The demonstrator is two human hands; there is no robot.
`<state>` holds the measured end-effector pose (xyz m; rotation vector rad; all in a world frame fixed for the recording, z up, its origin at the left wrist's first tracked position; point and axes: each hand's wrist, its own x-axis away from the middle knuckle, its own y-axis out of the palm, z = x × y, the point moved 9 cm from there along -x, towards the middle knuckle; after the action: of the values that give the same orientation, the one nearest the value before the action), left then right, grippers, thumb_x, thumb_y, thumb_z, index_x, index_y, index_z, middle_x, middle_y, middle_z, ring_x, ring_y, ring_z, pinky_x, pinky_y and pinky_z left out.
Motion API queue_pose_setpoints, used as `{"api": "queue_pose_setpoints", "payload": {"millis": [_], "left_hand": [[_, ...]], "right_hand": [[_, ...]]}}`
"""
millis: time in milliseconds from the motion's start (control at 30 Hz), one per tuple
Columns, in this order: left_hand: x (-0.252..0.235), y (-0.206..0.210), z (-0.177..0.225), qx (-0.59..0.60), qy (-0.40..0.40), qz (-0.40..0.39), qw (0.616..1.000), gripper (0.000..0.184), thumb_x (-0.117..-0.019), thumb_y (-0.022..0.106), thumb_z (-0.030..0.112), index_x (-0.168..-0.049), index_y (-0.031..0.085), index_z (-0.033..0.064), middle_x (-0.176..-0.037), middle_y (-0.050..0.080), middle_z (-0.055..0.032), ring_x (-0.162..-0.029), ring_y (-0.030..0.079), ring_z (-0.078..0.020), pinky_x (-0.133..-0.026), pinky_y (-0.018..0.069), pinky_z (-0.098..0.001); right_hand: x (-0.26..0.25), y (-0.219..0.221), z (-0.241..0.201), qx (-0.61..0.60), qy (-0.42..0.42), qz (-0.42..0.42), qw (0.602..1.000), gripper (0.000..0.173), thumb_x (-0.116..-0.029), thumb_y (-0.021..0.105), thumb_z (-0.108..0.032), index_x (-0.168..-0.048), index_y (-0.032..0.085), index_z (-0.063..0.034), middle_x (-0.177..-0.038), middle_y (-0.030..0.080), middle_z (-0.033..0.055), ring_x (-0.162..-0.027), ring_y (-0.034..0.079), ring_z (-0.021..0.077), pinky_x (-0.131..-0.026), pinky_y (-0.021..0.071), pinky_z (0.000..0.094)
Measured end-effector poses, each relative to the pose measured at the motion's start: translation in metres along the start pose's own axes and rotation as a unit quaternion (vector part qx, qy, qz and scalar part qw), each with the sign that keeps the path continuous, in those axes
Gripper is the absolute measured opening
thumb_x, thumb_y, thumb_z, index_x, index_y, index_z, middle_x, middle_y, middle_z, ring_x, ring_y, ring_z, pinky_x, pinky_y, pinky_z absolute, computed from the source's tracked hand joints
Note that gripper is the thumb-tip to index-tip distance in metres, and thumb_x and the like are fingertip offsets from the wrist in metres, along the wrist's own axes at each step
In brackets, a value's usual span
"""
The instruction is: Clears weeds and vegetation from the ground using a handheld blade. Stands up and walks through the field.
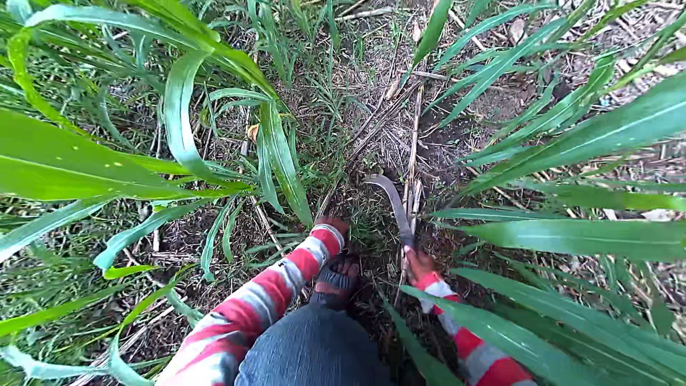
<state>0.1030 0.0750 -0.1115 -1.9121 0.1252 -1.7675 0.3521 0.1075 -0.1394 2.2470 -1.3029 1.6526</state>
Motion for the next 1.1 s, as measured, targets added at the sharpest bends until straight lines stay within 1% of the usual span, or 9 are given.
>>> {"api": "queue_pose_setpoints", "payload": {"millis": [100, 200, 300, 433, 533, 667, 733, 867, 1100], "left_hand": [[-0.027, -0.042, -0.003, 0.026, 0.001, 0.132, 0.991, 0.036, -0.1018, 0.059, 0.009, -0.136, 0.063, -0.0009, -0.155, 0.048, -0.0237, -0.145, 0.040, -0.0469, -0.106, 0.0429, -0.0680], [-0.067, -0.087, 0.007, 0.030, 0.063, 0.249, 0.966, 0.056, -0.1023, 0.055, 0.002, -0.157, 0.042, 0.0044, -0.168, 0.031, -0.0200, -0.155, 0.027, -0.0437, -0.113, 0.0361, -0.0695], [-0.109, -0.098, 0.020, 0.043, 0.158, 0.246, 0.955, 0.067, -0.0980, 0.061, -0.002, -0.160, 0.040, 0.0137, -0.172, 0.021, -0.0191, -0.160, 0.013, -0.0431, -0.121, 0.0150, -0.0754], [-0.133, -0.087, 0.020, 0.150, 0.215, 0.267, 0.927, 0.054, -0.0844, 0.070, -0.014, -0.135, 0.064, 0.0008, -0.155, 0.047, -0.0271, -0.150, 0.035, -0.0478, -0.120, 0.0337, -0.0644], [-0.136, -0.087, 0.005, 0.286, 0.161, 0.242, 0.913, 0.053, -0.0940, 0.061, -0.012, -0.146, 0.054, -0.0021, -0.152, 0.049, -0.0322, -0.144, 0.044, -0.0498, -0.119, 0.0350, -0.0613], [-0.139, -0.094, 0.016, 0.195, 0.108, 0.197, 0.955, 0.055, -0.0934, 0.068, 0.000, -0.147, 0.054, 0.0008, -0.148, 0.053, -0.0304, -0.140, 0.048, -0.0483, -0.115, 0.0362, -0.0661], [-0.133, -0.096, 0.020, 0.175, 0.123, 0.214, 0.953, 0.048, -0.0939, 0.067, 0.002, -0.141, 0.058, -0.0017, -0.144, 0.057, -0.0281, -0.142, 0.048, -0.0439, -0.116, 0.0344, -0.0631], [-0.118, -0.089, 0.013, 0.192, 0.097, 0.199, 0.956, 0.053, -0.0934, 0.069, 0.007, -0.144, 0.055, -0.0008, -0.142, 0.057, -0.0322, -0.138, 0.050, -0.0488, -0.117, 0.0355, -0.0644], [-0.076, 0.018, 0.007, 0.200, 0.072, 0.105, 0.971, 0.066, -0.0921, 0.068, 0.010, -0.153, 0.047, 0.0019, -0.140, 0.058, -0.0343, -0.132, 0.055, -0.0527, -0.111, 0.0429, -0.0665]], "right_hand": [[0.014, -0.039, -0.017, 0.081, -0.008, -0.022, 0.996, 0.056, -0.1101, 0.046, -0.041, -0.139, 0.054, 0.0062, -0.119, 0.065, 0.0317, -0.103, 0.066, 0.0430, -0.094, 0.0509, 0.0584], [0.034, -0.088, -0.026, 0.083, -0.074, 0.028, 0.993, 0.049, -0.1102, 0.047, -0.037, -0.130, 0.057, 0.0071, -0.089, 0.063, 0.0191, -0.067, 0.060, 0.0239, -0.067, 0.0540, 0.0426], [0.071, -0.134, -0.034, 0.148, -0.137, 0.118, 0.972, 0.045, -0.1070, 0.054, -0.026, -0.123, 0.063, 0.0142, -0.099, 0.069, 0.0315, -0.087, 0.069, 0.0415, -0.087, 0.0527, 0.0595], [0.113, -0.177, -0.024, 0.215, -0.230, 0.215, 0.924, 0.049, -0.0930, 0.067, -0.032, -0.115, 0.068, 0.0119, -0.096, 0.072, 0.0312, -0.088, 0.071, 0.0486, -0.082, 0.0524, 0.0700], [0.137, -0.193, -0.027, 0.292, -0.194, 0.212, 0.912, 0.046, -0.0902, 0.072, -0.027, -0.112, 0.067, 0.0130, -0.094, 0.069, 0.0365, -0.088, 0.068, 0.0574, -0.077, 0.0479, 0.0762], [0.128, -0.202, -0.032, 0.401, -0.063, 0.148, 0.902, 0.044, -0.0955, 0.072, -0.030, -0.121, 0.068, 0.0063, -0.106, 0.069, 0.0377, -0.101, 0.066, 0.0601, -0.085, 0.0471, 0.0760], [0.128, -0.207, -0.041, 0.402, -0.113, 0.225, 0.880, 0.048, -0.0928, 0.070, -0.034, -0.114, 0.070, 0.0092, -0.104, 0.069, 0.0373, -0.098, 0.068, 0.0572, -0.082, 0.0491, 0.0728], [0.104, -0.219, -0.021, 0.323, -0.149, 0.247, 0.901, 0.041, -0.1018, 0.059, -0.028, -0.129, 0.068, 0.0007, -0.120, 0.070, 0.0286, -0.112, 0.068, 0.0452, -0.098, 0.0479, 0.0649], [0.101, -0.215, -0.022, 0.403, -0.120, 0.204, 0.884, 0.054, -0.0955, 0.064, -0.045, -0.124, 0.068, 0.0018, -0.113, 0.069, 0.0339, -0.105, 0.066, 0.0553, -0.085, 0.0476, 0.0746]]}}
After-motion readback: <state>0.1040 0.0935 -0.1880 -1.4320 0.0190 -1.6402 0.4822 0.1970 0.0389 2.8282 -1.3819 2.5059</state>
